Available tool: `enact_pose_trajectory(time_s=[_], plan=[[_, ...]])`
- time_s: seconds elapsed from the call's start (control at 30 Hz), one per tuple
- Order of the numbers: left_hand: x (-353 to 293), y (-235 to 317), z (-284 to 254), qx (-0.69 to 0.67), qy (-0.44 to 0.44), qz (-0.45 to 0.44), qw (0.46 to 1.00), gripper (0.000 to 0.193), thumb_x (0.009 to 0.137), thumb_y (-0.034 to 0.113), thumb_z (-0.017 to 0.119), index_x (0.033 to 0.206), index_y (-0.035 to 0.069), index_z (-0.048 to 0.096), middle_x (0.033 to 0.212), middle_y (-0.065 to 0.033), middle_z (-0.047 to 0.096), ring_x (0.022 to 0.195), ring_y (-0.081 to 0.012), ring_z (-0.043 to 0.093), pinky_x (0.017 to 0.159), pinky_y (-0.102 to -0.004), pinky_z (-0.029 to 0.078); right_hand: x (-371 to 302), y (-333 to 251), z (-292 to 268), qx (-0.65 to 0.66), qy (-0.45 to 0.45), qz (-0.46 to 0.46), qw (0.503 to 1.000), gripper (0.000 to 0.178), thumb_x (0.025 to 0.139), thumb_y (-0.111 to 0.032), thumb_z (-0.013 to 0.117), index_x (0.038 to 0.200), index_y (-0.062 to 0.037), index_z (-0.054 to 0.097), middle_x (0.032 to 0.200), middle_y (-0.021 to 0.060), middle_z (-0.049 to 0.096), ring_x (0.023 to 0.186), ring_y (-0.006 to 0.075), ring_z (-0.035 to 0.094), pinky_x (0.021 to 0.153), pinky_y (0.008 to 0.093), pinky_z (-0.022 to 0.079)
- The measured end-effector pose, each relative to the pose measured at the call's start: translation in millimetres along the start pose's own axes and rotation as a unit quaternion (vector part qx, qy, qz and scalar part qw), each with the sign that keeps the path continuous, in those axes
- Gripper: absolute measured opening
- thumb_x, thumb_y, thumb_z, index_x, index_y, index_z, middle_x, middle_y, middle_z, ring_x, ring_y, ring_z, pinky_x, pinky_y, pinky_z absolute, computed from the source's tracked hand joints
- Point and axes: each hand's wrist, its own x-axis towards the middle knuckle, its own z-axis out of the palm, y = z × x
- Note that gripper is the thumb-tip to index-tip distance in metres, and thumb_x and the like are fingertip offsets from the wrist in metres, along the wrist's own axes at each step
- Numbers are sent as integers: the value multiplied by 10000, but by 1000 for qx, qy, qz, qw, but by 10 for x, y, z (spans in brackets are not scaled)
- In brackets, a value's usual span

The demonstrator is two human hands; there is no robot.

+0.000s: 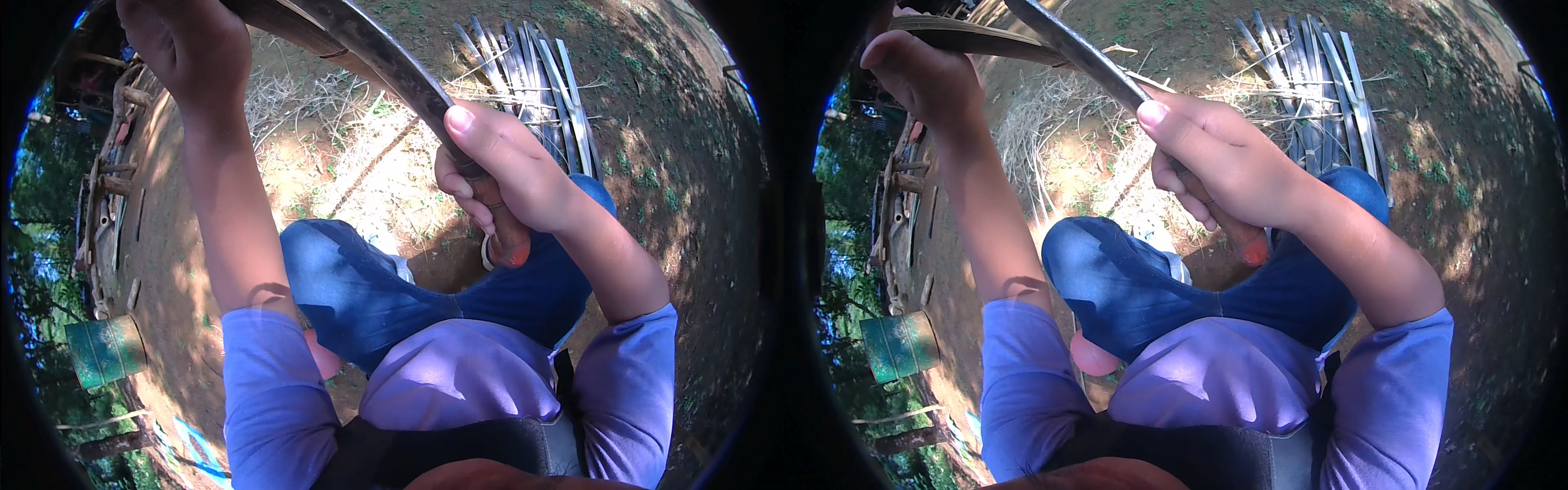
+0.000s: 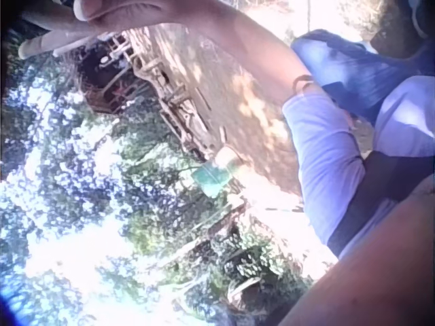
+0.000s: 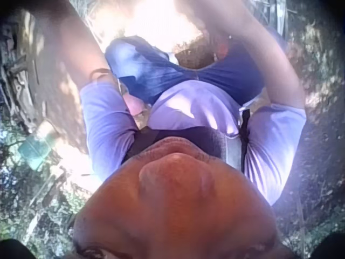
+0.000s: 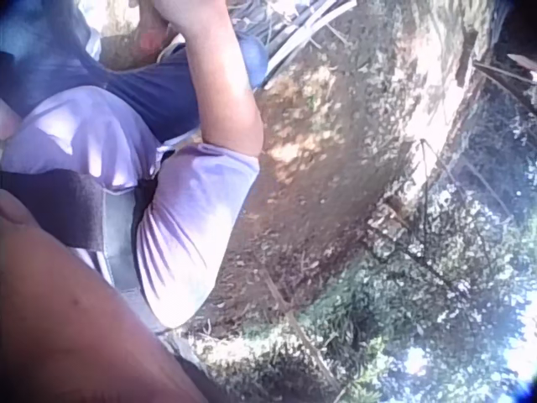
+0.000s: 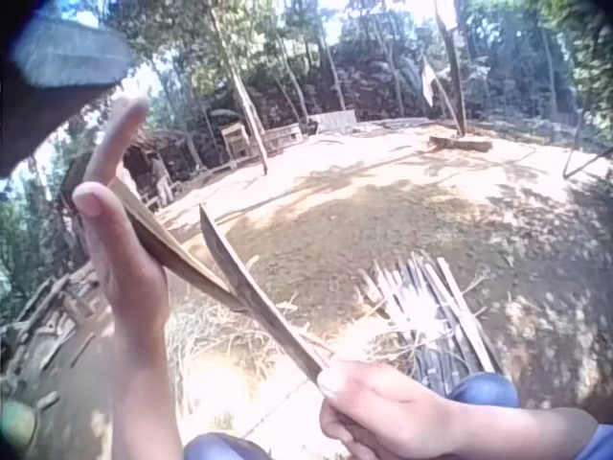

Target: The person uses a blade to shave and strip thin layers from a piece of bamboo by hand.

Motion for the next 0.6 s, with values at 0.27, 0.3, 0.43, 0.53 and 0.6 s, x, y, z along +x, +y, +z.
enact_pose_trajectory(time_s=[0.27, 0.3, 0.43, 0.53, 0.6], plan=[[83, 105, -2, -79, 6, -46, 996, 447, 1017, 397, 415, 1199, -6, 478, 1140, -176, 579, 1068, -301, 554, 981, -463, 370, 48, 181, -37, -315, 96, -144, 933, 448, 1044, -271, 465, 1447, -77, 483, 672, 93, 533, 609, 141, 529, 614, 326, 455], [101, 105, 36, -86, 8, -46, 995, 458, 1016, 411, 407, 1195, -4, 484, 1144, -175, 580, 1075, -301, 554, 990, -465, 366, 192, 212, -80, -387, 121, -228, 885, 458, 1047, -297, 453, 1454, -89, 471, 673, 105, 529, 619, 182, 540, 659, 375, 480], [155, 137, 75, -117, 12, -59, 991, 506, 1014, 464, 376, 1176, 3, 505, 1159, -169, 585, 1104, -299, 553, 1029, -470, 352, 121, 114, -112, -90, 19, -12, 996, 478, 1061, -340, 414, 1437, -47, 450, 646, 32, 487, 537, 113, 492, 544, 289, 447], [128, 198, 24, -142, 10, -75, 987, 545, 1013, 505, 353, 1162, 8, 521, 1171, -164, 588, 1125, -297, 552, 1057, -475, 341, 9, 203, 83, 151, -30, 17, 988, 489, 1067, -350, 410, 1421, -15, 446, 632, -20, 462, 462, 62, 424, 460, 224, 406], [139, 230, 17, -155, 12, -82, 984, 573, 1012, 532, 337, 1153, 11, 532, 1179, -161, 591, 1140, -296, 551, 1077, -477, 334, -29, 162, 75, 4, 0, -36, 999, 467, 1060, -321, 435, 1413, -16, 467, 629, 5, 475, 474, 90, 454, 489, 247, 423]])
